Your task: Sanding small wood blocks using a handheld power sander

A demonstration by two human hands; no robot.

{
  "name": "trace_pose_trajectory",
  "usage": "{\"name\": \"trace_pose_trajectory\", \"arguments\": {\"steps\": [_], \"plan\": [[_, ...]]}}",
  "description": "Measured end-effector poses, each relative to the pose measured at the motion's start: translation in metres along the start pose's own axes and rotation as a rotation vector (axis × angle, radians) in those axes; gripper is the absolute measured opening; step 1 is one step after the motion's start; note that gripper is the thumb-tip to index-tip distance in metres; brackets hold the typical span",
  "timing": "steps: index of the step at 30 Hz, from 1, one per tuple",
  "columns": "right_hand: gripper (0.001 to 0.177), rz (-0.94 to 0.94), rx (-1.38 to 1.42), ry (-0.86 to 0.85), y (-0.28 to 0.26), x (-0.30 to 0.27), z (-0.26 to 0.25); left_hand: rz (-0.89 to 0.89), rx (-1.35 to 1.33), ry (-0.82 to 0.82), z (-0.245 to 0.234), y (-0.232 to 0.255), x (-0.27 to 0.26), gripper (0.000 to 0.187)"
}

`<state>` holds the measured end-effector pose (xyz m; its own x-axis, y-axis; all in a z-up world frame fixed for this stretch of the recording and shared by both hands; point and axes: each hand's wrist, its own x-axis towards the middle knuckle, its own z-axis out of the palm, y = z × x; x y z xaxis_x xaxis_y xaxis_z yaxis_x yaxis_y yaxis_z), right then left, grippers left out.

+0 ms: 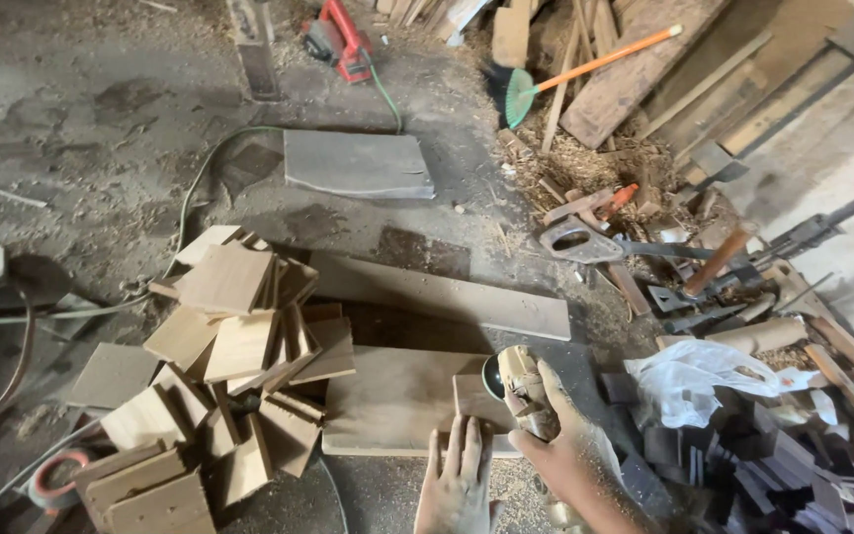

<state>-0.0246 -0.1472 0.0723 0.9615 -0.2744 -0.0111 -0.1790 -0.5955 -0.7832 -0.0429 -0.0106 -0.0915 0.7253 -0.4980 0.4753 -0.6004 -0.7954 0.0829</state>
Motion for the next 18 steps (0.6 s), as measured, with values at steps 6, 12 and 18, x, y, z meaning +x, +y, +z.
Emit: {"name": "trace_pose_trajectory", "arguments": {"steps": [6,12,18], "plan": [[0.106,0.093,-0.523,-0.144,-0.050,-0.004,0.009,0.001,-0.181,-0.111,0.000,-0.001,0.000,0.108],[0.093,0.022,-0.444,-0.174,-0.082,-0.021,0.013,-0.043,-0.089,0.025,-0.005,0.000,0.000,0.111],[0.102,0.059,-0.524,-0.222,-0.055,-0.009,-0.005,-0.011,-0.073,-0.077,-0.004,0.001,-0.002,0.107]]}}
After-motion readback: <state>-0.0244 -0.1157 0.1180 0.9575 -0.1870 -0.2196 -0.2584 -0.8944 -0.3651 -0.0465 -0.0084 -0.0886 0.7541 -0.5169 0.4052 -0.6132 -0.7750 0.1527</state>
